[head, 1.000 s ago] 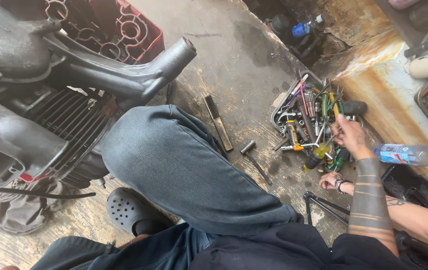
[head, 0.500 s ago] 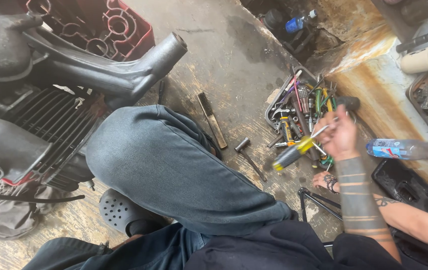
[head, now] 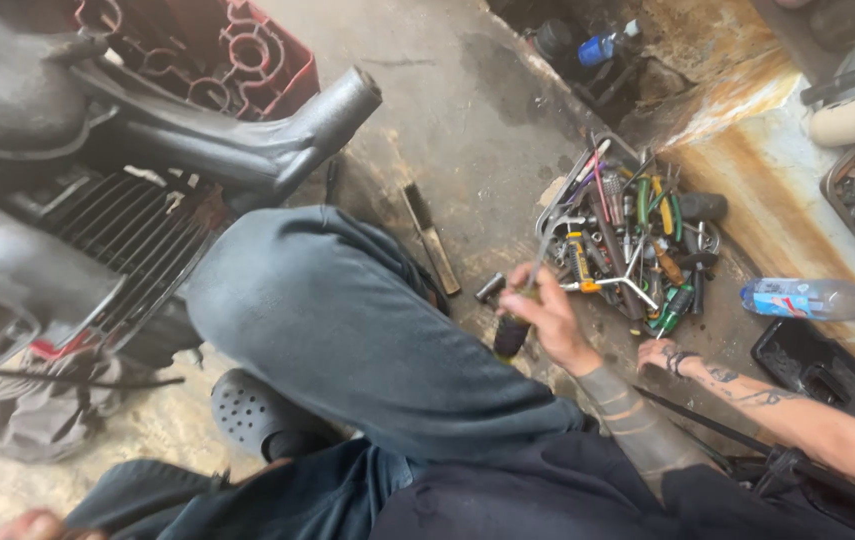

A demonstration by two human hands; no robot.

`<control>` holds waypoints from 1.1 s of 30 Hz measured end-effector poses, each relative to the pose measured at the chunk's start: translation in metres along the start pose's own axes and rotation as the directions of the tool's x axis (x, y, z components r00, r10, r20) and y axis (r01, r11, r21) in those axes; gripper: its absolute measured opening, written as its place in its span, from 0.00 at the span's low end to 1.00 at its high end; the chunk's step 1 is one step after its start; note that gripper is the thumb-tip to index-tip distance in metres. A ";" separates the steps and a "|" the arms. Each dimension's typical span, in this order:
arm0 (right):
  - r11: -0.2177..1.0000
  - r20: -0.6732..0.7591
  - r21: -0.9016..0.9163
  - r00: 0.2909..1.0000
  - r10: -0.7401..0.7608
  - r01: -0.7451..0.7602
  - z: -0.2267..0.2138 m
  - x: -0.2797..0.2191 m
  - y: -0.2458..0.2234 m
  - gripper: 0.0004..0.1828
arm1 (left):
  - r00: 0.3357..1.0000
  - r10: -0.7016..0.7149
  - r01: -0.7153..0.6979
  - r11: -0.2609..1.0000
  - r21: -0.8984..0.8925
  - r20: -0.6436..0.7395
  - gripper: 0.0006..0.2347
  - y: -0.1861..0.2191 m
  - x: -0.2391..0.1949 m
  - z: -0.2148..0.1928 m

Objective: Disassembling and inspecting a motorcycle carburetor using a screwdriver

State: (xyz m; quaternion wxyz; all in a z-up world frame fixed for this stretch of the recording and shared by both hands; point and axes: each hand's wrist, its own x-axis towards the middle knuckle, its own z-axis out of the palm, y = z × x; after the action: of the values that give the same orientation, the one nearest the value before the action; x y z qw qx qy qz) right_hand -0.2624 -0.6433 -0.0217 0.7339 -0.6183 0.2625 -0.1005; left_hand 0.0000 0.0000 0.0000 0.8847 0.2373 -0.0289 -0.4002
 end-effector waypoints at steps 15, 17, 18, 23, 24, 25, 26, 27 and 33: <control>0.573 0.045 0.530 0.654 -0.755 0.625 0.144 0.060 -0.164 0.29 | 0.974 -0.182 0.208 0.954 -0.215 0.133 0.14 -0.020 0.066 0.102; 0.570 0.059 0.549 0.652 -0.756 0.612 0.168 0.058 -0.153 0.30 | 1.000 0.028 -0.028 0.989 -0.148 0.001 0.08 -0.022 0.055 0.080; 0.628 0.138 0.498 0.661 -0.738 0.597 0.179 0.054 -0.140 0.30 | 1.000 -0.006 0.009 0.989 -0.148 0.022 0.10 -0.021 0.059 0.083; 0.689 0.188 0.400 0.681 -0.707 0.605 0.192 0.034 -0.132 0.33 | 0.987 -0.143 0.152 0.978 -0.140 0.078 0.18 -0.013 0.065 0.115; 0.714 0.221 0.410 0.697 -0.682 0.568 0.192 0.032 -0.133 0.32 | 0.976 -0.193 0.205 0.969 -0.135 0.101 0.21 -0.011 0.067 0.122; 0.737 0.254 0.416 0.710 -0.657 0.533 0.190 0.031 -0.134 0.32 | 0.961 -0.243 0.260 0.957 -0.130 0.128 0.24 -0.011 0.071 0.128; 0.737 0.247 0.411 0.713 -0.656 0.536 0.190 0.033 -0.133 0.32 | 0.959 -0.252 0.269 0.954 -0.130 0.132 0.24 -0.012 0.075 0.132; 0.753 0.254 0.434 0.735 -0.629 0.495 0.189 0.034 -0.132 0.32 | 0.965 -0.231 0.248 0.959 -0.135 0.127 0.24 -0.014 0.078 0.136; 0.762 0.248 0.444 0.753 -0.609 0.471 0.190 0.039 -0.126 0.32 | 0.985 0.143 -0.128 0.981 0.149 -0.093 0.21 -0.043 0.066 0.129</control>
State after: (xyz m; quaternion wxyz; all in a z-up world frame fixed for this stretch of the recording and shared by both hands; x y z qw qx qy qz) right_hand -0.1107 -0.5267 0.1077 0.8066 -0.5325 -0.1000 -0.2362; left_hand -0.0161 -0.1232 0.0864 0.8911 0.3175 -0.0276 -0.3231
